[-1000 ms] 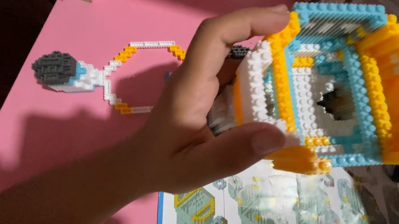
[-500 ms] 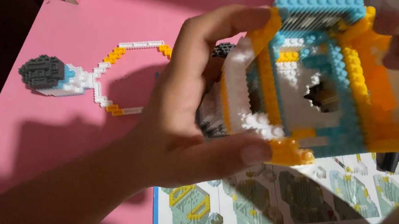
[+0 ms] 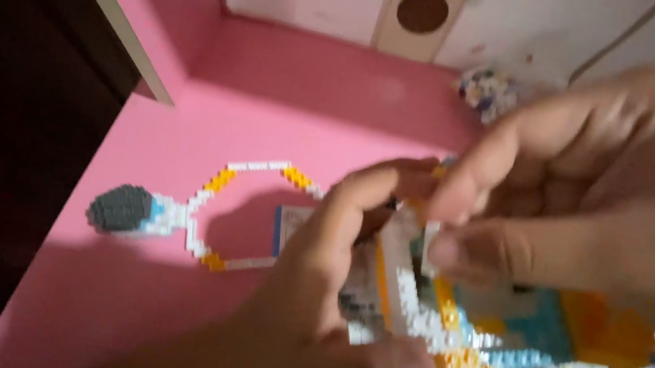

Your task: Assembling a toy structure using small interlocking plastic blocks while following a printed instruction manual.

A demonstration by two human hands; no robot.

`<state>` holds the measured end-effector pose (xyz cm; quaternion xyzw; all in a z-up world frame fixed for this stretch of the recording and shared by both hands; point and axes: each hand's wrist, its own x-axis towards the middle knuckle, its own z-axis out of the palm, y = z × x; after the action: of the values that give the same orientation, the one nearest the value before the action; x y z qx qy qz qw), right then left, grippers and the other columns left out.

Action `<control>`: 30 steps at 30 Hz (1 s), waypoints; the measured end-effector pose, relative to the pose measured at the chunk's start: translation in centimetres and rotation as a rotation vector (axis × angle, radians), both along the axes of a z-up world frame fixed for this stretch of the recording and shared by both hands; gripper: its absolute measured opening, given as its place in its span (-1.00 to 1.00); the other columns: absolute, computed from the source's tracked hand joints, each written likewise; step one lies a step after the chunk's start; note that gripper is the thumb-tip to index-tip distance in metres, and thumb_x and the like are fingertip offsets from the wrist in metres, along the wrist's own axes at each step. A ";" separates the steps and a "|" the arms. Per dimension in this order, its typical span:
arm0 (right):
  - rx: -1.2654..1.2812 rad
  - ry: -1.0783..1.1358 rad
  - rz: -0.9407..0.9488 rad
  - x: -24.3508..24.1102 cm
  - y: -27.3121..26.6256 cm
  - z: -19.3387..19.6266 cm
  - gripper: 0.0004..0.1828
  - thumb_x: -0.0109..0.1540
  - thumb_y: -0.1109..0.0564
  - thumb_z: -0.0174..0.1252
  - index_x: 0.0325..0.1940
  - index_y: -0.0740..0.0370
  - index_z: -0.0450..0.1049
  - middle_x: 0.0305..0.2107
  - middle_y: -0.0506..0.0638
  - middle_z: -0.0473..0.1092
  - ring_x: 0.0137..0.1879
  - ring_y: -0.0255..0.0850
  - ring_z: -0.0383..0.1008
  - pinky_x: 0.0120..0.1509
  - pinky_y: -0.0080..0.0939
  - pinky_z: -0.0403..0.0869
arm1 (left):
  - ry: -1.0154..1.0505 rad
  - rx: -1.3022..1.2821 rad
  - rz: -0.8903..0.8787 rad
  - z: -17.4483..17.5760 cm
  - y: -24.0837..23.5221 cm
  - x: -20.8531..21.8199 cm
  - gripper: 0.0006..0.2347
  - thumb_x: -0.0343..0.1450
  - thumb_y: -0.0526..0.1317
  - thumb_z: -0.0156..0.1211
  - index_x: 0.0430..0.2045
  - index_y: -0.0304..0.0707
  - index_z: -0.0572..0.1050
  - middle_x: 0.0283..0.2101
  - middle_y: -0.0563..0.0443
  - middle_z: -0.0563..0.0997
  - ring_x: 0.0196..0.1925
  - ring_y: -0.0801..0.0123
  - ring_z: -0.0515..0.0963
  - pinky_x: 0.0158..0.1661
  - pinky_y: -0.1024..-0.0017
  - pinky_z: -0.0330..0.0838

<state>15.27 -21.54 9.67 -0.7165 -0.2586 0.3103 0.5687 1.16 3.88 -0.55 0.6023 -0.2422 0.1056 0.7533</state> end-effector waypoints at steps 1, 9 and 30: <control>0.014 0.003 0.008 -1.0 4.1 -0.2 -0.75 -0.09 0.51 0.54 -0.34 0.50 0.80 -0.59 0.35 0.82 -0.52 -0.05 0.86 -0.46 -0.18 0.85 | 0.066 -0.016 -0.008 0.5 0.1 0.0 -0.21 0.42 0.13 0.18 0.41 -0.49 0.03 0.33 -0.29 0.38 0.32 0.15 0.49 0.30 0.25 0.47; -0.081 0.017 0.024 -2.0 8.0 -0.4 -0.83 -0.11 0.50 0.63 -0.45 0.46 0.90 -0.74 0.30 0.83 -0.65 -0.07 0.87 -0.60 -0.22 0.83 | 0.113 0.195 0.152 0.6 0.4 -0.3 -0.20 0.37 0.27 0.10 0.38 -0.35 0.13 0.49 -0.30 0.23 0.57 -0.02 0.32 0.38 0.06 0.40; -0.183 0.105 -0.050 -2.6 8.5 -0.3 -0.88 -0.14 0.51 0.74 -0.58 0.54 0.92 -0.89 0.38 0.74 -0.80 0.00 0.67 -0.73 -0.06 0.74 | 0.019 0.083 0.117 1.2 0.7 0.7 -0.27 0.40 0.25 0.14 0.32 -0.35 0.23 0.23 -0.18 0.42 0.28 0.23 0.51 0.28 0.26 0.48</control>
<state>12.68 -13.08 9.41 -0.7543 -0.1812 0.3555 0.5213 1.82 4.55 0.63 0.6470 -0.2035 0.1335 0.7226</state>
